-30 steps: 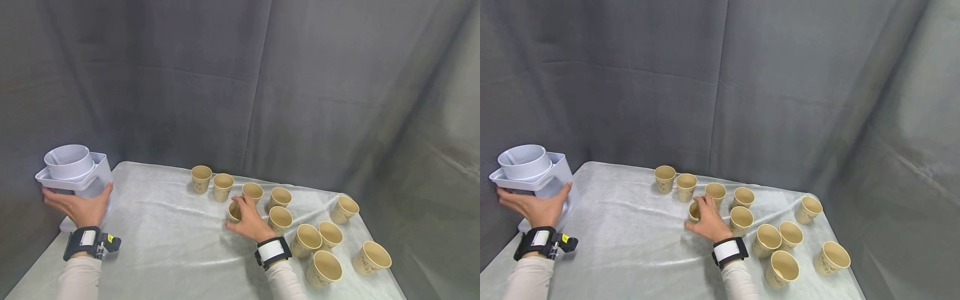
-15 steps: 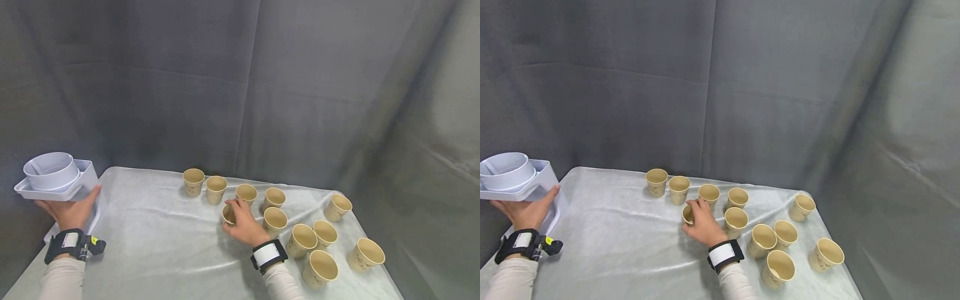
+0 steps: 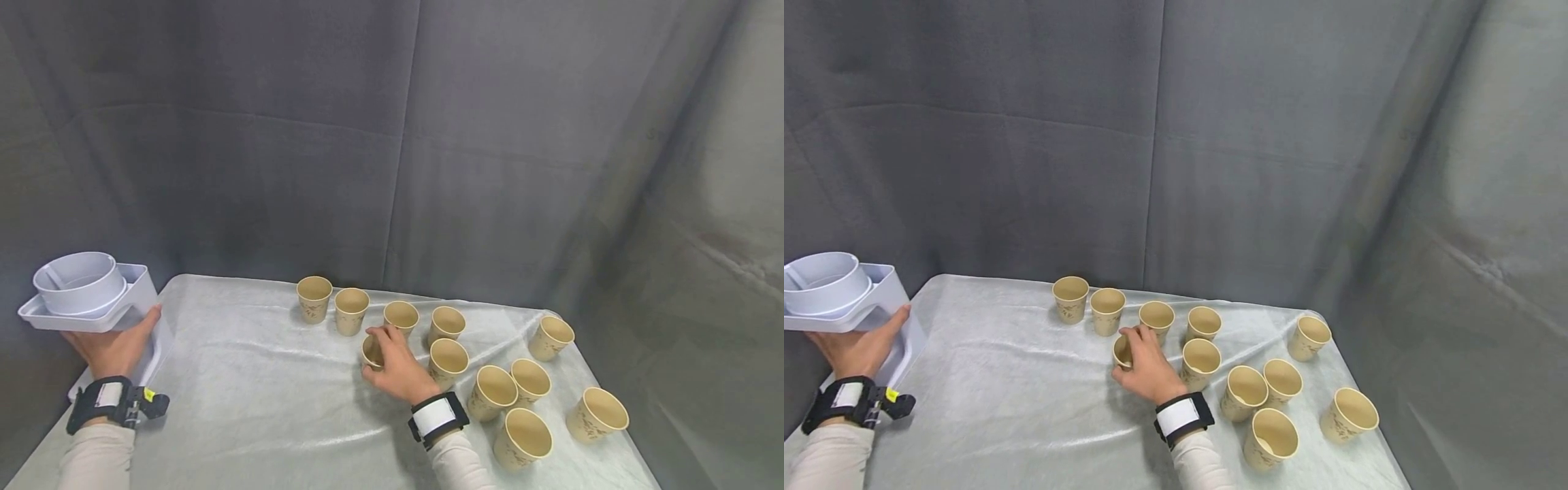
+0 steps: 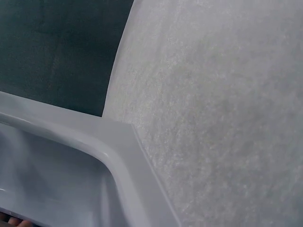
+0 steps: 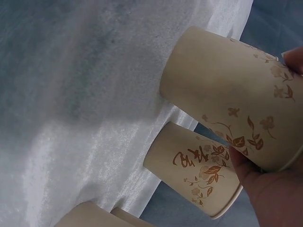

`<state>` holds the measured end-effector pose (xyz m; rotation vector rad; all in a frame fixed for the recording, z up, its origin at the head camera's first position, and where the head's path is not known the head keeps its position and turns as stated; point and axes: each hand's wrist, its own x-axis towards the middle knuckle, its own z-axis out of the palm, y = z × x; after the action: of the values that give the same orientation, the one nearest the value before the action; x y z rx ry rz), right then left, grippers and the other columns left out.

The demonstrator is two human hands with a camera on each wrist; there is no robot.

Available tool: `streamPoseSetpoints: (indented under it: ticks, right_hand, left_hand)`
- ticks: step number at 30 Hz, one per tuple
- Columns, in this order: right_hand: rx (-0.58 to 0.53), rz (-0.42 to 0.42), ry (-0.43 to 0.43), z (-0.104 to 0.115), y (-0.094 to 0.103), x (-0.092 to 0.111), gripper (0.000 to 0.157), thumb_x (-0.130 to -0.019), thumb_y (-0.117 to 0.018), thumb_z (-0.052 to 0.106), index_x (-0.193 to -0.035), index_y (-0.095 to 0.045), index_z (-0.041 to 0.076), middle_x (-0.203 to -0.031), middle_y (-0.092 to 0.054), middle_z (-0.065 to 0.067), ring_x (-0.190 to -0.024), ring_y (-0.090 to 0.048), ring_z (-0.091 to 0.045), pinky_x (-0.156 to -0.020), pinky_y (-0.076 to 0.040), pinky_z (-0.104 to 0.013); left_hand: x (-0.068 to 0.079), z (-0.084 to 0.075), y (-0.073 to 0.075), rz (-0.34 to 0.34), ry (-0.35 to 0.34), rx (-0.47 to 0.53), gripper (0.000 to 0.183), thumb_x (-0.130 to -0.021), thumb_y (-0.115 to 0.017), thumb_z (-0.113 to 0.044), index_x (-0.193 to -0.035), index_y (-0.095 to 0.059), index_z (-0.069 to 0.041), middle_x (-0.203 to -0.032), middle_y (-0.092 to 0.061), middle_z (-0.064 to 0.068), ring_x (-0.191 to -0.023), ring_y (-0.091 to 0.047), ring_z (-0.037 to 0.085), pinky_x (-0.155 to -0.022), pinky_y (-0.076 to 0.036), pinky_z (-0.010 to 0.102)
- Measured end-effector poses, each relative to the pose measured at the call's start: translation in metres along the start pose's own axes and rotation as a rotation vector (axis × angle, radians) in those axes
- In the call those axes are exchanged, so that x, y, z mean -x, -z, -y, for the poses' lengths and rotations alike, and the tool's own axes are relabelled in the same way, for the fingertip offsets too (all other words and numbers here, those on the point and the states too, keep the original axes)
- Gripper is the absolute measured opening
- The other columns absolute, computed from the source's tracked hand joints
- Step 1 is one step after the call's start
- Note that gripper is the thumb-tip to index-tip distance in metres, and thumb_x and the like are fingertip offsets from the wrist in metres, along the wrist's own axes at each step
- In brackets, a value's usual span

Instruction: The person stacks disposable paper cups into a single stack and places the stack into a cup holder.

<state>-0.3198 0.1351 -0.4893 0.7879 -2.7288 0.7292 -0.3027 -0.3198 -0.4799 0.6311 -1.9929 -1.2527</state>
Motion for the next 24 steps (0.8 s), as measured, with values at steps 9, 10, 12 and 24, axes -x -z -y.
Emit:
streamPoseSetpoints:
  ticks: [9,10,12,24]
  right_hand:
    - [0.01,-0.006,0.015,-0.001,0.001,0.0,0.063,-0.073,-0.064,0.034,-0.129,-0.045,0.014,-0.121,-0.044,-0.002,-0.114,-0.041,-0.017,-0.095,-0.041,-0.034]
    - [0.009,-0.001,0.013,-0.001,0.001,0.001,0.063,-0.073,-0.064,0.034,-0.129,-0.044,0.014,-0.122,-0.043,-0.002,-0.114,-0.041,-0.017,-0.095,-0.041,-0.034]
    - [-0.001,0.008,0.01,-0.001,0.002,0.002,0.064,-0.073,-0.065,0.034,-0.13,-0.044,0.014,-0.122,-0.043,-0.003,-0.114,-0.041,-0.017,-0.096,-0.041,-0.034]
    - [-0.034,-0.01,0.041,0.009,0.01,0.006,0.066,-0.072,-0.068,0.032,-0.13,-0.044,0.014,-0.123,-0.043,-0.002,-0.119,-0.038,-0.017,-0.1,-0.037,-0.034]
  left_hand:
    - [0.007,-0.007,-0.006,-0.064,-0.008,0.034,0.108,-0.064,-0.077,-0.038,-0.142,-0.003,-0.037,-0.147,-0.019,-0.006,-0.133,-0.019,0.013,-0.11,-0.014,0.034]
    - [0.01,-0.009,-0.005,-0.062,-0.007,0.035,0.108,-0.064,-0.077,-0.038,-0.142,-0.003,-0.037,-0.147,-0.019,-0.006,-0.133,-0.019,0.013,-0.11,-0.014,0.034]
    - [0.015,-0.013,-0.005,-0.051,-0.003,0.035,0.107,-0.065,-0.076,-0.039,-0.142,-0.002,-0.038,-0.147,-0.018,-0.007,-0.134,-0.018,0.013,-0.111,-0.013,0.035]
    - [0.049,-0.044,-0.017,-0.1,-0.129,0.074,0.105,-0.064,-0.077,-0.041,-0.142,-0.007,-0.037,-0.143,-0.023,-0.011,-0.13,-0.021,0.008,-0.109,-0.017,0.034]
